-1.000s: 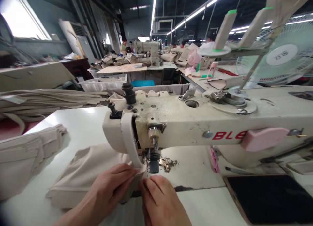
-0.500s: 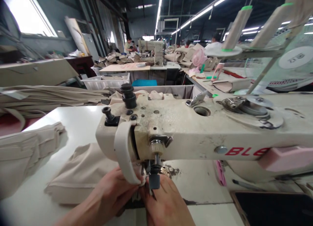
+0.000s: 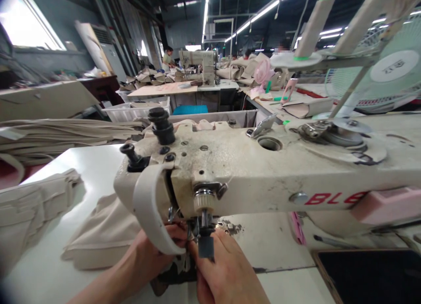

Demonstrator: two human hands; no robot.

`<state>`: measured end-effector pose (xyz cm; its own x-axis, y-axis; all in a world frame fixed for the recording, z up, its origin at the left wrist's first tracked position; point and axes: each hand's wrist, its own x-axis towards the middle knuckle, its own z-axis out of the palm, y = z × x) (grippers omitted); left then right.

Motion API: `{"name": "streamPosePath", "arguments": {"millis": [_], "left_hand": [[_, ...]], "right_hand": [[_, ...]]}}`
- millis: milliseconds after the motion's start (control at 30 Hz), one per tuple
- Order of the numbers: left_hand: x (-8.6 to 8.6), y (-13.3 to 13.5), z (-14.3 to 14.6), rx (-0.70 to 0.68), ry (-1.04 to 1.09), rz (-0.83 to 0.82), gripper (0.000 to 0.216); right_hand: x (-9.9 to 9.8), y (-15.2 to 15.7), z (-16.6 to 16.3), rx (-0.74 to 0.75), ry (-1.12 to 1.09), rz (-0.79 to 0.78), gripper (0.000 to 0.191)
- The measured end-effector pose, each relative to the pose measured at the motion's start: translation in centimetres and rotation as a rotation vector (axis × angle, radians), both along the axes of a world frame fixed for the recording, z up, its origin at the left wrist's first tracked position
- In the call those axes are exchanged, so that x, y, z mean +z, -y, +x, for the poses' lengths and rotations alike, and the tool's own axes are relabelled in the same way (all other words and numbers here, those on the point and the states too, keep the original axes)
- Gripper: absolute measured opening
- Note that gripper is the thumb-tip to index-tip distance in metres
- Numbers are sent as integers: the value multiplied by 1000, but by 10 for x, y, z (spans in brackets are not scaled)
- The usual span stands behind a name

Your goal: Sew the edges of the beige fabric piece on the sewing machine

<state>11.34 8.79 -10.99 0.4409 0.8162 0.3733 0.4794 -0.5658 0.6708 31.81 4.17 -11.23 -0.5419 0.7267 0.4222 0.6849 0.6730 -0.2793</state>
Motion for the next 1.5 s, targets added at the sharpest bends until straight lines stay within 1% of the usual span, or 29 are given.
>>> {"name": "streamPosePath", "arguments": {"millis": [133,233,300,467,567,667,767,833,933,1000,1167,1300,1433,1500], "left_hand": [[1,2,3,6,19,69,20],[1,2,5,27,5,60,19],[1,0,6,12,1,66,18],[5,-2,5,-57,-65,101,20],[4,0,5,-29,-34,139,20],[2,1,5,-1,-19,126,19],[2,0,6,-12,-47,91,20],[3,-1,6,-24,-48,111,22],[3,-3,7,-14,-13,170,20],[4,-2,8,8,-3,161,20],[11,0,10,35,9,114,18],[12,0,10,31,5,94,17],[9,-1,10,11,-41,45,20],[8,-1,10,17,-31,30,21]], "right_hand": [[-1,0,-2,3,-11,-32,43],[-3,1,-3,-8,-42,-33,45],[-6,1,-3,-7,-47,-30,48],[-12,2,-2,-17,23,-14,52],[-11,2,-1,-20,49,11,54],[-8,3,2,-6,-5,12,48],[-7,5,8,-40,-84,2,45],[-6,6,10,-78,-99,-26,49],[-3,6,9,-85,-57,-72,59],[-1,5,8,-89,-40,-82,62],[2,3,8,-110,-73,-111,57],[3,1,9,-108,-73,-65,55],[13,-4,5,-89,-76,-33,52],[19,-7,4,-70,-59,-9,50]]}}
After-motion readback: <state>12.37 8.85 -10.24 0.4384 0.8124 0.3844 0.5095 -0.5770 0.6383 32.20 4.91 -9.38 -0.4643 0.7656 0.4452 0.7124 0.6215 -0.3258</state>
